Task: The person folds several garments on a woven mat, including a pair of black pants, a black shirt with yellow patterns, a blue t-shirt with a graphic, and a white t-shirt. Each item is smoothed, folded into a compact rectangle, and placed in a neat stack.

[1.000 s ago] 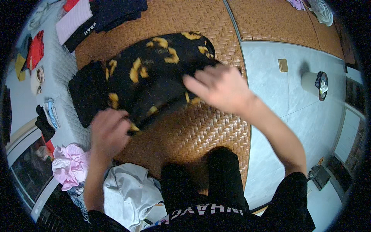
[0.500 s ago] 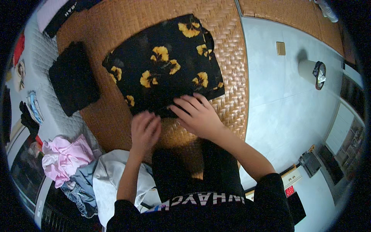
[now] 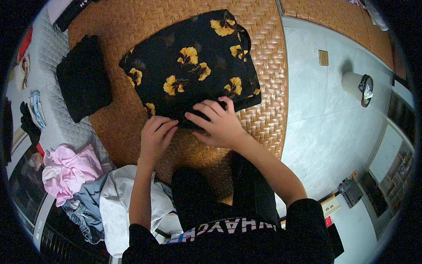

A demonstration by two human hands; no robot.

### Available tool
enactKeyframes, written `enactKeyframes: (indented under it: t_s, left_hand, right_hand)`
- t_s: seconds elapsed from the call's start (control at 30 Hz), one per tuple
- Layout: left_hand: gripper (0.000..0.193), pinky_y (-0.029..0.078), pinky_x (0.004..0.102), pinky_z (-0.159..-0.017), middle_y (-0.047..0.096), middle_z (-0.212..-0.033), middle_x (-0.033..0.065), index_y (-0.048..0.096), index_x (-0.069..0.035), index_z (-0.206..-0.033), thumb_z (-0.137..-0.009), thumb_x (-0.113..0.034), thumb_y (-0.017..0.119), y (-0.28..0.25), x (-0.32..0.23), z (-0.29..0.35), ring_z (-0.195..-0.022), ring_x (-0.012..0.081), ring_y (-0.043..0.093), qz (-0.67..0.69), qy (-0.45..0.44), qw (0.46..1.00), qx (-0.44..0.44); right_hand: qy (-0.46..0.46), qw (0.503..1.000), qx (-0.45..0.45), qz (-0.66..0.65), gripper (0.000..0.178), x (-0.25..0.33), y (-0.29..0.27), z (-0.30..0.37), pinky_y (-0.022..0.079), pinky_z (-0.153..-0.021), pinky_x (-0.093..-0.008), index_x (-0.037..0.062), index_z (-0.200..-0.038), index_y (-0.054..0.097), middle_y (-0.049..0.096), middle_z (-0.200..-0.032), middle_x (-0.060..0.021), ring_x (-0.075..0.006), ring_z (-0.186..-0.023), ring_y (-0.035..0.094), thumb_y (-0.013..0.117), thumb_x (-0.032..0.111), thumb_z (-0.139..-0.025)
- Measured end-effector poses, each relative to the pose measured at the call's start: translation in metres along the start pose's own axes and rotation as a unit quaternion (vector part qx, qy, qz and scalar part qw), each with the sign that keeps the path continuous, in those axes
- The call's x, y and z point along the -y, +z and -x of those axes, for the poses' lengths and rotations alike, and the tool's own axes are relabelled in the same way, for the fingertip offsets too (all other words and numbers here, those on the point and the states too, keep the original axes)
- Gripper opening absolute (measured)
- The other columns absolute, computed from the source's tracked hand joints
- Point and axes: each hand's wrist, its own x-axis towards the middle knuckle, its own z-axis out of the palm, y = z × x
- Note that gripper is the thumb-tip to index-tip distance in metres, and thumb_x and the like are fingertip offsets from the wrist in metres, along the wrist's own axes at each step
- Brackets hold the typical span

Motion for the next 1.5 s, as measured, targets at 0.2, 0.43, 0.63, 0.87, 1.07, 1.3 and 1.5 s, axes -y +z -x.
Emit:
enactKeyframes:
  t_s: [0.2,0.43,0.63,0.87,1.07,1.3,1.5]
  left_hand:
    - [0.023,0.05,0.0356,-0.077,0.062,-0.092,0.0059,0.067,-0.007,-0.095,-0.072,-0.004,0.069,0.001,-0.005,0.017,-0.089,0.0231,0.062,-0.026,0.083,0.996,-0.027]
    - [0.022,0.048,0.0375,-0.088,0.062,-0.102,0.0046,0.066,-0.011,-0.1,-0.078,-0.009,0.069,0.011,0.005,0.026,-0.098,0.0219,0.059,-0.094,0.125,0.986,0.052]
    - [0.041,0.046,0.0418,-0.096,0.062,-0.112,0.0116,0.062,-0.008,-0.114,-0.076,-0.012,0.076,-0.029,0.045,-0.026,-0.109,0.0296,0.058,-0.015,-0.035,0.977,-0.21]
    - [0.065,0.045,0.0394,-0.097,0.059,-0.12,0.0207,0.055,0.0,-0.127,-0.072,-0.026,0.078,-0.082,0.072,-0.169,-0.116,0.0316,0.055,-0.023,-0.147,0.979,0.138]
    - [0.054,0.046,0.039,-0.093,0.065,-0.111,0.0174,0.061,0.001,-0.118,-0.071,-0.023,0.074,-0.118,0.062,-0.16,-0.102,0.0338,0.06,-0.063,-0.089,0.977,0.182]
    - [0.047,0.049,0.0386,-0.082,0.064,-0.1,0.0136,0.059,-0.003,-0.104,-0.061,-0.003,0.077,-0.233,-0.036,-0.125,-0.093,0.0344,0.061,-0.186,-0.024,0.982,0.032]
    - [0.044,0.048,0.0407,-0.085,0.063,-0.103,0.0092,0.06,-0.005,-0.091,-0.051,0.001,0.075,-0.205,-0.054,-0.086,-0.099,0.0286,0.061,-0.217,0.067,0.974,-0.011]
  right_hand:
    - [-0.04,0.994,-0.057,0.087,0.029,-0.021,0.028,0.026,0.035,-0.075,-0.0397,0.0192,-0.091,0.063,0.052,-0.089,0.0028,-0.0187,-0.087,0.05,0.07,0.017,-0.063]
    - [0.097,0.991,0.024,0.085,0.024,-0.017,0.013,0.019,0.039,-0.072,-0.0378,0.0152,-0.092,0.061,0.056,-0.081,-0.0015,-0.0214,-0.082,0.055,0.066,0.014,-0.069]
    - [0.253,0.957,0.127,-0.06,0.043,-0.027,-0.077,-0.019,0.044,-0.093,-0.0444,0.0124,-0.116,0.063,0.066,-0.099,-0.0086,-0.0276,-0.103,0.059,0.071,0.011,-0.074]
    - [-0.003,0.983,0.099,0.155,0.062,-0.114,-0.092,-0.165,0.041,-0.104,-0.0421,0.0128,-0.125,0.061,0.057,-0.126,-0.0111,-0.0316,-0.124,0.05,0.081,0.014,-0.066]
    - [0.057,0.963,0.261,0.035,0.041,-0.111,-0.121,-0.177,0.052,-0.088,-0.0409,0.0065,-0.11,0.068,0.069,-0.099,-0.0142,-0.0329,-0.096,0.065,0.072,0.008,-0.069]
    - [-0.051,0.992,0.063,0.095,0.036,-0.025,-0.213,-0.17,0.051,-0.074,-0.0446,0.0083,-0.097,0.064,0.066,-0.084,-0.0166,-0.0365,-0.084,0.064,0.066,0.006,-0.061]
    - [-0.093,0.983,-0.011,0.16,0.043,-0.004,-0.196,-0.117,0.047,-0.088,-0.0414,0.0093,-0.093,0.064,0.066,-0.096,-0.0024,-0.0234,-0.097,0.061,0.068,0.012,-0.051]
